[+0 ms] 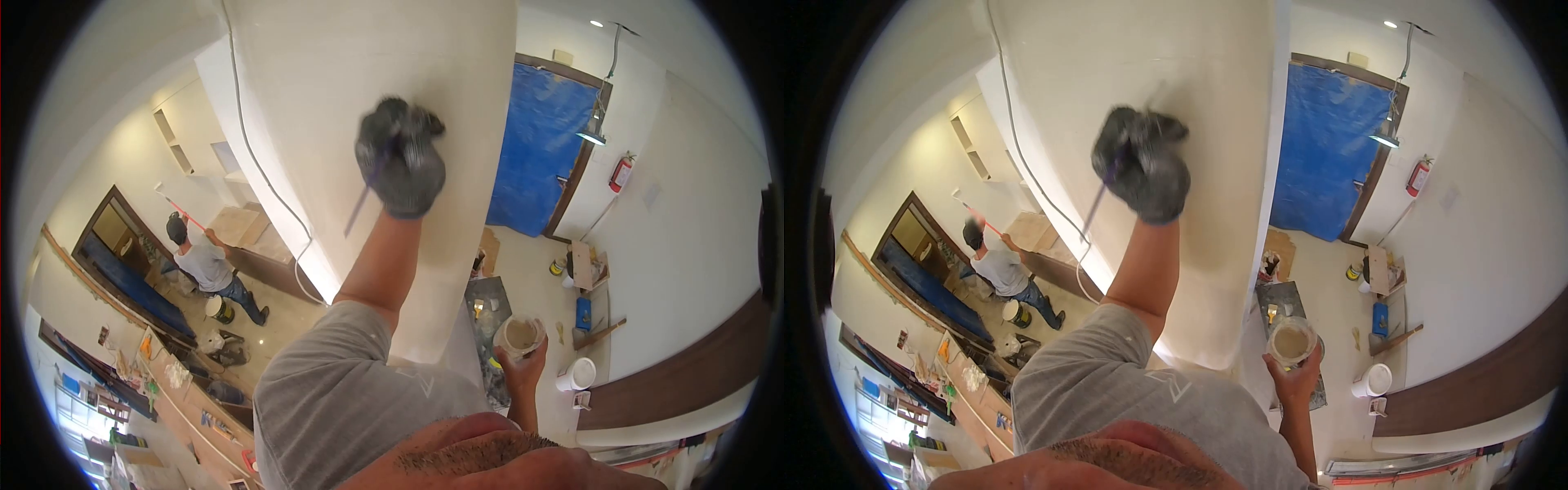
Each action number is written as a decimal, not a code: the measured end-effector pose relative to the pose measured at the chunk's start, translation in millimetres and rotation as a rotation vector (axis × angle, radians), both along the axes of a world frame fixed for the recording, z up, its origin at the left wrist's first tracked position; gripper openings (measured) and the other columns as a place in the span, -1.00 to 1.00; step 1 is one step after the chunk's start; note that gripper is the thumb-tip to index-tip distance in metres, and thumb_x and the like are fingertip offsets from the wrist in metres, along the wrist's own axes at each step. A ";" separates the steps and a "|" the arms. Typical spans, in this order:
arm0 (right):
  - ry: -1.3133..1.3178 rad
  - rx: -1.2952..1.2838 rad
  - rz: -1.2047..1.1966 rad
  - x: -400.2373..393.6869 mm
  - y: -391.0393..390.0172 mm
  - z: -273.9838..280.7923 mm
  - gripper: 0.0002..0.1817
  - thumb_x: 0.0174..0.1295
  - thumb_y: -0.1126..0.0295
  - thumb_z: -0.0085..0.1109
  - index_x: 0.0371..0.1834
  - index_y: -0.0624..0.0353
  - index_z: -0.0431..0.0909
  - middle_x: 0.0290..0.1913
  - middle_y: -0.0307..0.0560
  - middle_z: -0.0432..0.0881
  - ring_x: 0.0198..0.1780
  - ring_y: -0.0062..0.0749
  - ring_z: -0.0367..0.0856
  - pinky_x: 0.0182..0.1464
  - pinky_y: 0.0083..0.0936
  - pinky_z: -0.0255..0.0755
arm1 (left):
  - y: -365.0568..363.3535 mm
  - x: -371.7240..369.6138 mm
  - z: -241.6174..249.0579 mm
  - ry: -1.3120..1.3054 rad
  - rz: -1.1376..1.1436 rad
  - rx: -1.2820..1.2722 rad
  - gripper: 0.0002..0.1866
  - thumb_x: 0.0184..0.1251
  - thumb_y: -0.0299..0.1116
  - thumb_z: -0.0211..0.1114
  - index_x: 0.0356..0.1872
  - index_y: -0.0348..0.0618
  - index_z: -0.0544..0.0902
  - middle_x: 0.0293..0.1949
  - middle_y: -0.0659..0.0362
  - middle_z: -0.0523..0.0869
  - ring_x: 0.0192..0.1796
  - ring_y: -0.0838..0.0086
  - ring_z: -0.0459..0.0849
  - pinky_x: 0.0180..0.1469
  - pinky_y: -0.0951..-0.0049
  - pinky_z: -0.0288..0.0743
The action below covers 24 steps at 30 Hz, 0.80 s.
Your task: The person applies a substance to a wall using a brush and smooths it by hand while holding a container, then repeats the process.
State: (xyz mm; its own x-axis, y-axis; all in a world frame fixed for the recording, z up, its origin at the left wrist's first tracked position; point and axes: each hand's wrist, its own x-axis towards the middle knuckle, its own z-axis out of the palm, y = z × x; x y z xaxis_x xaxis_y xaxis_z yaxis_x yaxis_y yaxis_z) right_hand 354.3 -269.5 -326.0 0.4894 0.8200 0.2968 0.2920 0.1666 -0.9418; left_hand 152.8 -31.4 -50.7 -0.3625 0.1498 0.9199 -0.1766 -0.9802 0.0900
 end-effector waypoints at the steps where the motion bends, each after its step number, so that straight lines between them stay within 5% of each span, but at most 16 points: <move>1: 0.018 0.012 0.017 -3.8 2.9 6.5 0.08 -0.11 0.36 0.73 0.52 0.32 0.28 0.37 0.11 0.49 0.37 -0.13 0.56 0.42 -0.21 0.47 | -5.1 -0.8 -15.4 0.030 -0.108 -0.012 -0.82 0.67 -0.43 0.14 0.09 -0.35 0.53 -0.13 -0.01 0.67 -0.28 0.37 0.74 -0.21 0.37 0.72; 3: 0.053 0.050 0.076 -10.1 13.3 20.1 0.08 -0.09 0.33 0.74 0.52 0.32 0.27 0.37 0.11 0.50 0.38 -0.16 0.56 0.43 -0.22 0.45 | -13.9 1.8 -66.3 0.121 -0.406 0.037 -0.83 0.65 -0.52 0.14 0.11 -0.35 0.53 -0.07 -0.03 0.69 -0.20 0.32 0.78 -0.12 0.33 0.74; 6: 0.112 0.120 0.225 -19.5 32.8 44.3 0.09 -0.07 0.28 0.75 0.53 0.31 0.26 0.37 0.09 0.52 0.40 -0.19 0.55 0.46 -0.24 0.42 | -61.7 -3.2 -145.3 0.290 -0.463 -0.352 -0.64 0.50 -0.55 0.34 0.25 -0.34 0.53 0.12 -0.09 0.70 0.07 0.14 0.81 0.09 0.22 0.73; 8: 0.167 0.158 0.353 -30.3 48.0 65.2 0.10 -0.06 0.24 0.75 0.53 0.31 0.25 0.37 0.08 0.54 0.41 -0.21 0.54 0.47 -0.26 0.40 | -81.0 -30.1 -160.7 0.649 -0.287 -0.345 -0.13 0.30 -0.25 0.64 0.52 -0.29 0.34 0.43 -0.15 0.55 0.32 0.02 0.70 0.37 -0.01 0.56; 9: 0.186 0.147 0.415 -37.0 53.3 75.5 0.10 -0.04 0.23 0.74 0.54 0.30 0.24 0.38 0.07 0.54 0.41 -0.22 0.54 0.47 -0.26 0.40 | -78.8 -43.7 -171.0 0.816 -0.173 -0.285 0.16 0.03 -0.18 0.80 0.61 -0.24 0.23 0.53 -0.13 0.42 0.46 -0.01 0.58 0.47 -0.02 0.47; 12: 0.259 0.106 0.611 -64.3 69.8 103.7 0.07 0.03 0.20 0.72 0.55 0.29 0.22 0.38 0.04 0.53 0.41 -0.25 0.53 0.47 -0.26 0.40 | -87.6 -61.6 -182.0 0.770 -0.197 -0.294 0.28 -0.08 -0.13 0.85 0.64 -0.23 0.17 0.59 -0.12 0.34 0.53 0.05 0.50 0.51 0.01 0.43; 13: 0.288 0.086 0.679 -76.0 75.1 111.0 0.06 0.06 0.20 0.70 0.56 0.28 0.22 0.38 0.04 0.53 0.41 -0.26 0.52 0.47 -0.26 0.40 | -93.3 -63.4 -183.0 0.680 -0.267 -0.446 0.31 -0.21 -0.02 0.87 0.57 -0.37 0.27 0.45 -0.19 0.48 0.50 0.00 0.50 0.54 0.10 0.38; 16: 0.151 0.066 0.791 -104.4 93.6 133.0 -0.02 0.20 0.16 0.60 0.59 0.25 0.19 0.40 0.02 0.49 0.42 -0.26 0.50 0.45 -0.27 0.42 | -107.4 -77.7 -172.0 0.440 -0.601 -0.736 0.32 -0.18 -0.03 0.86 0.59 -0.36 0.23 0.45 -0.14 0.49 0.48 0.02 0.52 0.54 0.11 0.38; 19: 0.093 0.022 0.847 -128.0 104.6 153.7 -0.03 0.28 0.07 0.52 0.61 0.29 0.18 0.48 0.13 0.35 0.47 -0.14 0.42 0.46 -0.22 0.38 | -108.7 -97.0 -149.1 0.389 -0.359 -0.672 0.26 -0.15 0.08 0.82 0.53 -0.33 0.29 0.31 -0.07 0.59 0.33 0.13 0.62 0.41 0.17 0.49; 22: -0.237 0.192 0.935 -136.6 115.8 185.5 -0.02 0.32 0.04 0.45 0.65 0.28 0.15 0.48 0.25 0.29 0.52 0.02 0.33 0.51 -0.12 0.30 | -102.8 -116.2 -137.0 0.333 -0.153 -0.608 0.22 -0.14 0.17 0.79 0.48 -0.32 0.34 0.20 -0.01 0.68 0.21 0.22 0.70 0.31 0.22 0.58; 24: -0.679 0.396 0.661 -133.6 129.4 199.0 -0.02 0.33 -0.04 0.38 0.69 0.21 0.15 0.45 0.35 0.27 0.52 0.32 0.25 0.54 0.08 0.21 | -90.6 -126.2 -136.9 0.278 -0.066 -0.560 0.21 -0.14 0.19 0.78 0.46 -0.32 0.35 0.17 0.00 0.70 0.19 0.23 0.71 0.29 0.22 0.59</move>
